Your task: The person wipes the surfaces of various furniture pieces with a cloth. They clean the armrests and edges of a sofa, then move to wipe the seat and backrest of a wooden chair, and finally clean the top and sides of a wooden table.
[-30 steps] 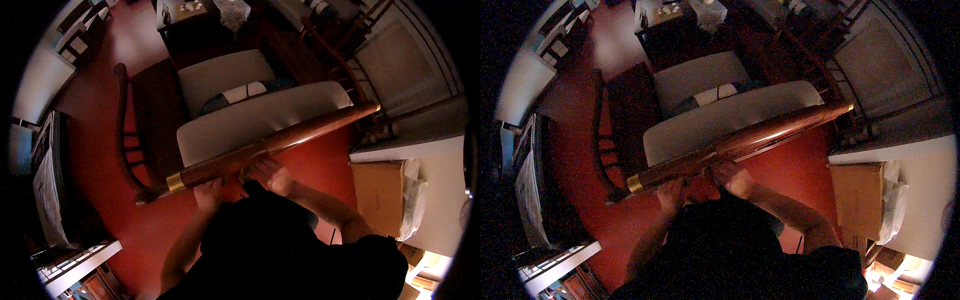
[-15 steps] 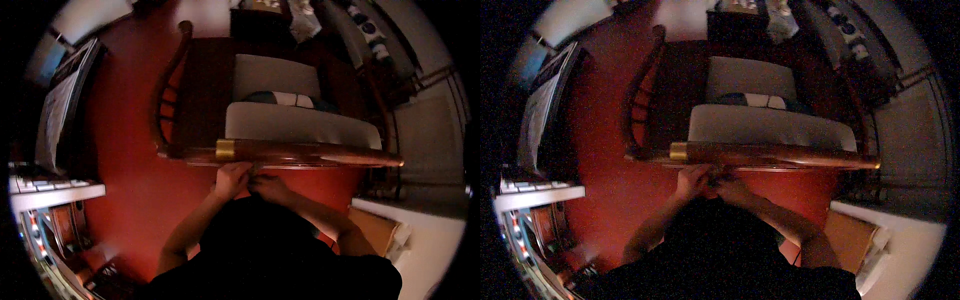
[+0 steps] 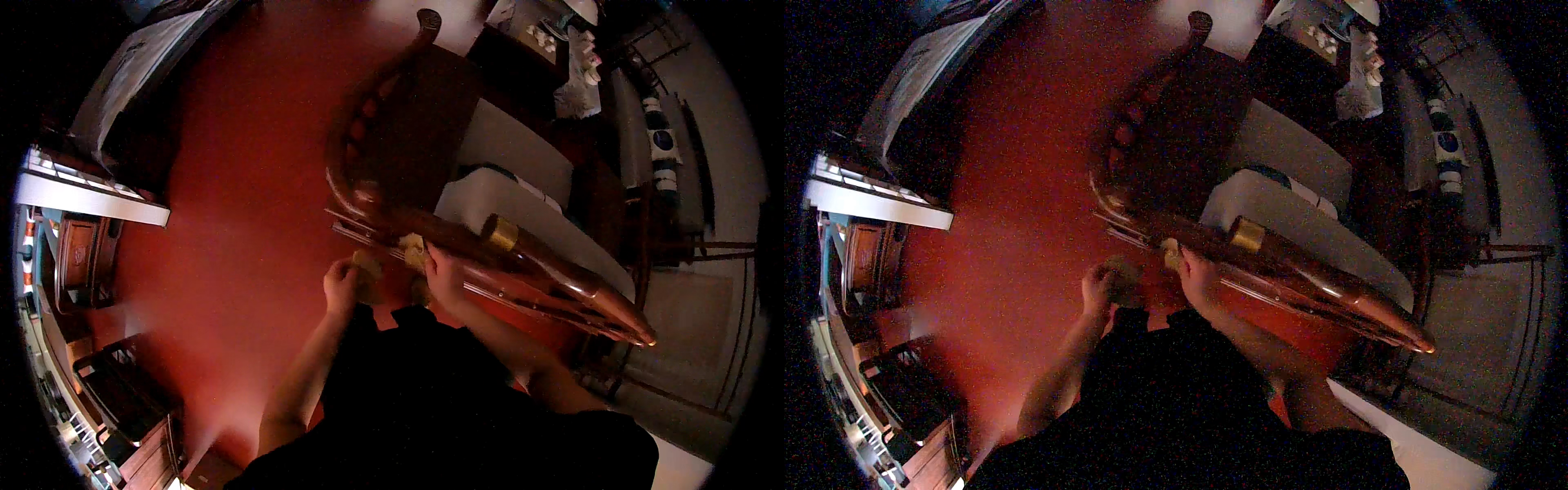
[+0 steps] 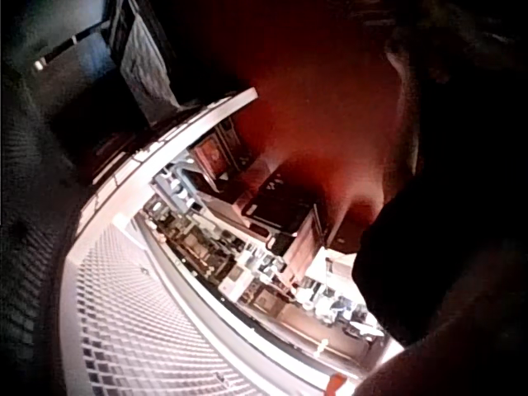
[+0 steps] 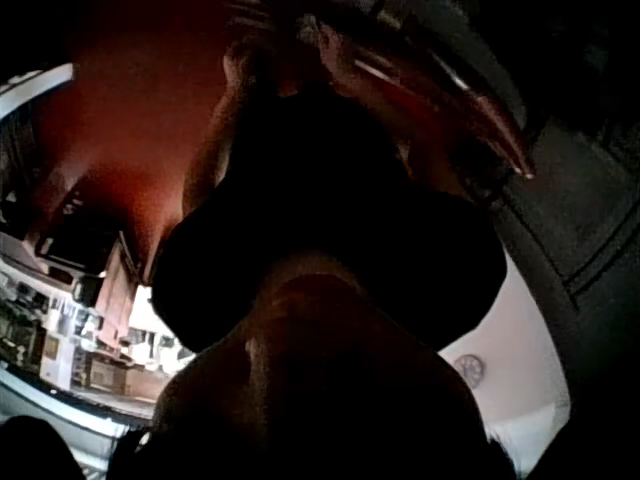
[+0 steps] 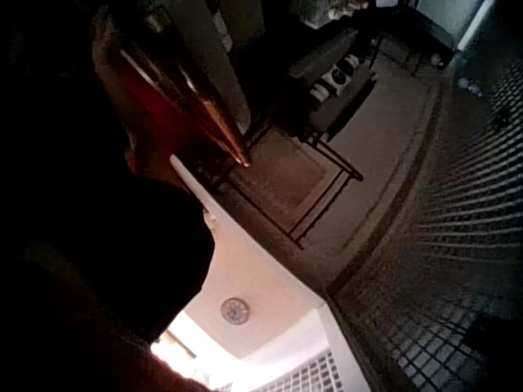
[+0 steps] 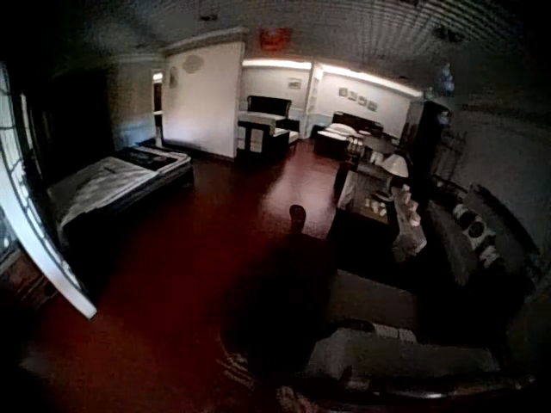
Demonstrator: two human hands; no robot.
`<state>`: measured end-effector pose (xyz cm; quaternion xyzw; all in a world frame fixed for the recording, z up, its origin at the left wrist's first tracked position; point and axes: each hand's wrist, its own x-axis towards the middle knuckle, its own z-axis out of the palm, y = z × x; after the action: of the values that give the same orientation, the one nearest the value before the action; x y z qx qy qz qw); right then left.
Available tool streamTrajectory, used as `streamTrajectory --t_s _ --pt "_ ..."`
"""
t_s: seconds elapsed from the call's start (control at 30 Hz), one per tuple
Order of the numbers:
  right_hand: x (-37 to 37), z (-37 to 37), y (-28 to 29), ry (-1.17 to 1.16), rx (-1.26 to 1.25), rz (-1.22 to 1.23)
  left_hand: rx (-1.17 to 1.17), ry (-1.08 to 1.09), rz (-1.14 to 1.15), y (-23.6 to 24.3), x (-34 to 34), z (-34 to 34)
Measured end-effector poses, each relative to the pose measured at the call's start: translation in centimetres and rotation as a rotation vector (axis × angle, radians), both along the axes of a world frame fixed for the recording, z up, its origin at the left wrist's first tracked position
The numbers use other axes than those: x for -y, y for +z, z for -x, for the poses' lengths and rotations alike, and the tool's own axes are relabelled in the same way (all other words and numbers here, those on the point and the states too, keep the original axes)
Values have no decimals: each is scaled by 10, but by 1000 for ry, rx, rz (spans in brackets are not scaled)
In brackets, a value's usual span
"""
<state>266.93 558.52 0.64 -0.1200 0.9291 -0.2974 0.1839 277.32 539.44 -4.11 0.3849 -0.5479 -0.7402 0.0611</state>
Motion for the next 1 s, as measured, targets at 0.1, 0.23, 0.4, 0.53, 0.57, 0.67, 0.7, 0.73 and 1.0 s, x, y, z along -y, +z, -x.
streamTrajectory --t_s 0.1,0.23,0.4,0.53,0.57,0.67,0.7,0.73,1.0 --pt "9 -1 -13 109 -124 -74 61 -114 262 -1 -2 10" --pt "-20 27 -102 34 -284 -301 -165 -184 464 9 -10 61" --pt "23 -1 -71 -35 -411 -221 -159 -754 960 -3 -9 88" --pt "42 4 -43 -78 -200 -302 -455 -1022 1495 -21 -12 104" --pt "42 8 -44 -100 -124 -315 -405 -1113 1463 -17 -12 108" --pt "44 12 -59 -17 -198 -338 -433 -1189 1548 -17 4 109" --pt "49 15 -64 18 -211 -335 -473 -1180 1606 -19 12 108" --pt "62 19 -61 47 -228 -326 -382 -1250 1540 -16 22 110" --pt "152 45 -91 97 -32 -256 -315 -1276 1683 -9 122 126"
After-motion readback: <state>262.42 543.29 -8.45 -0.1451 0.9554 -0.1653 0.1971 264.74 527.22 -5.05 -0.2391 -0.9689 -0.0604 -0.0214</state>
